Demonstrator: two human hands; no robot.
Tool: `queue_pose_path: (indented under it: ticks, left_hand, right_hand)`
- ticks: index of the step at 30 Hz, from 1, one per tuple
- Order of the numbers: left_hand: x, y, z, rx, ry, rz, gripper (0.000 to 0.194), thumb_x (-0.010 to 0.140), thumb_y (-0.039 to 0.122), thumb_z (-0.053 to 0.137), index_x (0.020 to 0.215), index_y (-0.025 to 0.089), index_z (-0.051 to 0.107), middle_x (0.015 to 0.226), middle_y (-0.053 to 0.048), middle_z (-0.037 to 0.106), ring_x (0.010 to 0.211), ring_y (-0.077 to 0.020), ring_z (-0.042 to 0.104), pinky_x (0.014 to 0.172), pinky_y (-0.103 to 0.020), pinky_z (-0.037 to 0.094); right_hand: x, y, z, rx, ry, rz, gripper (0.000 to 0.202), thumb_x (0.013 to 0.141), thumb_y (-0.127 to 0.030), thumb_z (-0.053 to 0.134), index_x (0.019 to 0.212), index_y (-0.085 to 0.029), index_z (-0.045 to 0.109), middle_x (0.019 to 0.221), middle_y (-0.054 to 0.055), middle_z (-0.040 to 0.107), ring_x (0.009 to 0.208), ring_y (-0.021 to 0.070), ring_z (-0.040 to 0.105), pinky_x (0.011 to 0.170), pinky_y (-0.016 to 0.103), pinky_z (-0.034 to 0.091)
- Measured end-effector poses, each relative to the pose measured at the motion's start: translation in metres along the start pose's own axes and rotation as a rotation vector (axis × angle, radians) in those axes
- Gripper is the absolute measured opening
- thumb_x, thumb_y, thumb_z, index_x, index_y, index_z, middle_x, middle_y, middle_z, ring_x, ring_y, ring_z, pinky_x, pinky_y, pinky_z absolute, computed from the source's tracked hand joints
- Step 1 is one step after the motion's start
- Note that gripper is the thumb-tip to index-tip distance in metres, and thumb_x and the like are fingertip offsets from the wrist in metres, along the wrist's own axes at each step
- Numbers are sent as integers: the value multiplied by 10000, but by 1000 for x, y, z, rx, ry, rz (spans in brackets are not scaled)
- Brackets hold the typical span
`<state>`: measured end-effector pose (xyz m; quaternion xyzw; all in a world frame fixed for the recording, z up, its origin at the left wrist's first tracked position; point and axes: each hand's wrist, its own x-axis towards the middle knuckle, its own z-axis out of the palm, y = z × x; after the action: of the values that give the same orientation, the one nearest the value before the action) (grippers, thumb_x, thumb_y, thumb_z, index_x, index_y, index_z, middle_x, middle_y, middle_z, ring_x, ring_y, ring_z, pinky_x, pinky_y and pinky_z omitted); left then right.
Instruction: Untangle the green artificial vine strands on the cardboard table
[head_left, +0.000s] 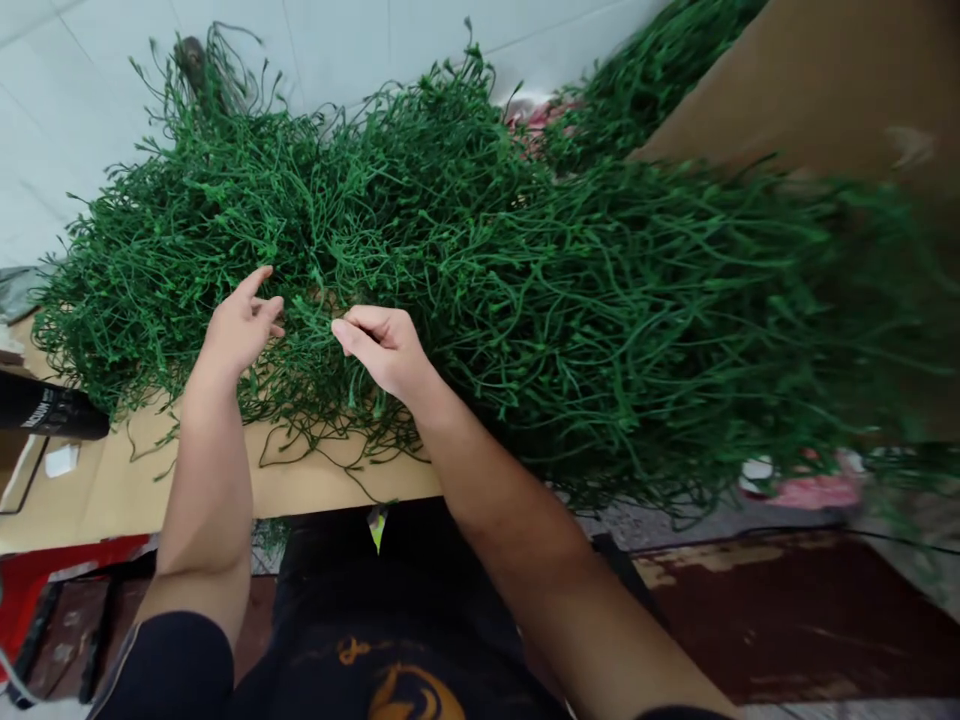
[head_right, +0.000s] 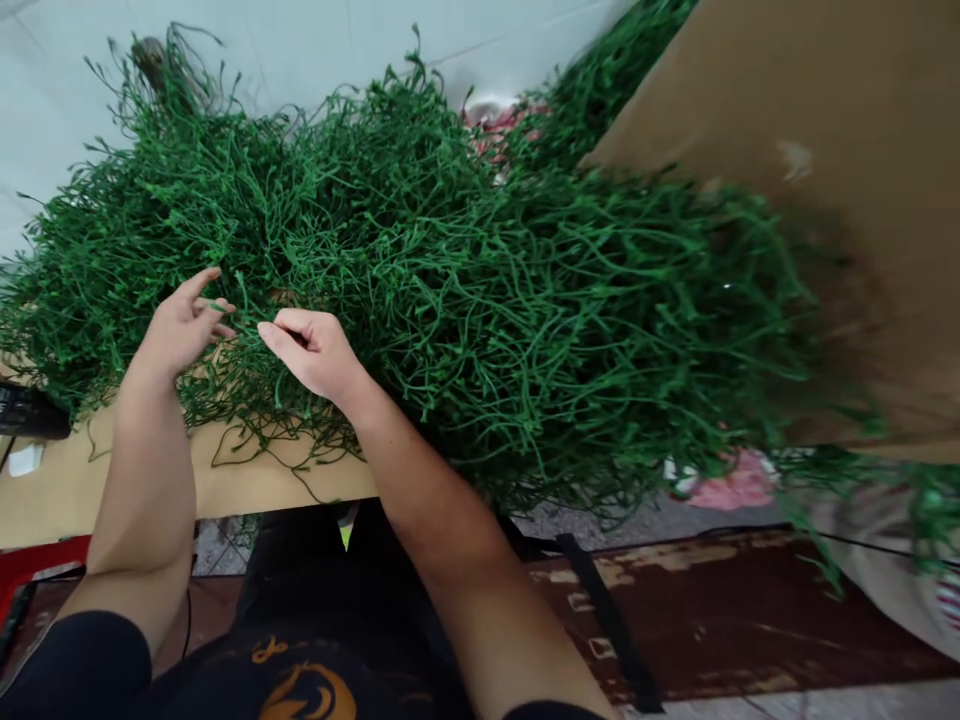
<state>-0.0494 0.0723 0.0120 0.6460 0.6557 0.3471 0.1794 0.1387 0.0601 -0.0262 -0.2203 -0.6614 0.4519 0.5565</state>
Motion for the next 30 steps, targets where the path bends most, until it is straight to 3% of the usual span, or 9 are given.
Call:
queue_pose_path:
  ticks: [4, 6, 10, 12, 14, 18, 24, 30]
  left_hand:
    - [-14, 22, -19, -38, 116, 64, 389, 845, 447, 461, 1079, 179, 618, 963, -71, 671, 757, -139, 639, 638, -240, 491]
    - [-21, 37, -21, -94, 84, 145, 452, 859, 518, 405, 1050, 176, 630, 992, -77, 675, 851, -151, 639, 701, -246, 502]
    - [-20, 55, -1, -19, -219, 236, 493, 775, 596, 504, 947, 163, 663, 909, -60, 686, 877, -175, 621, 786, -287, 501]
    - [-16, 53, 10, -22, -399, 208, 513, 751, 624, 512, 887, 153, 663, 818, -54, 677, 794, -167, 617, 740, -282, 502]
    - [-15, 46, 15, -88, -502, 160, 533, 777, 640, 455, 839, 145, 644, 725, -48, 648, 699, -148, 599, 672, -265, 490]
    - [-21, 34, 16, -116, -477, 162, 457, 803, 584, 461, 731, 153, 592, 642, -13, 556, 646, -123, 529, 651, -252, 450]
    - [-20, 31, 24, -222, -410, 218, 368, 752, 515, 576, 876, 170, 591, 861, -24, 603, 848, -144, 542, 805, -269, 443]
    - [-18, 24, 29, -229, -345, 218, 378, 814, 531, 494, 708, 169, 527, 716, -12, 570, 744, -124, 557, 754, -272, 469]
  right_hand:
    - [-1, 5, -1, -230, -7, -5, 392, 867, -391, 443, 548, -175, 367, 528, -37, 330, 516, 62, 295, 532, 245, 254]
    - [-2, 7, 1, -347, -52, -50, 368, 865, -340, 453, 551, -174, 353, 539, -35, 333, 526, 66, 295, 547, 253, 245]
    - [-4, 10, 3, -425, -78, -110, 329, 861, -282, 465, 567, -175, 365, 559, -28, 355, 556, 81, 312, 583, 263, 256]
    - [-4, 12, 1, -397, -26, -81, 309, 872, -270, 446, 583, -175, 394, 573, -21, 387, 569, 86, 336, 596, 262, 272]
    - [-3, 14, -2, -350, 58, -38, 319, 885, -295, 429, 591, -176, 401, 578, -20, 395, 570, 86, 351, 592, 259, 282]
    - [0, 15, -3, -248, 152, -21, 366, 894, -383, 412, 591, -182, 377, 571, -26, 379, 563, 78, 357, 575, 250, 293]
    - [1, 10, -4, -72, 150, -4, 475, 833, -604, 411, 607, -186, 422, 570, -28, 349, 569, 80, 357, 569, 250, 325]
    - [1, 10, -4, 56, 162, 38, 477, 798, -630, 457, 626, -186, 463, 592, -17, 369, 582, 82, 367, 539, 239, 333]
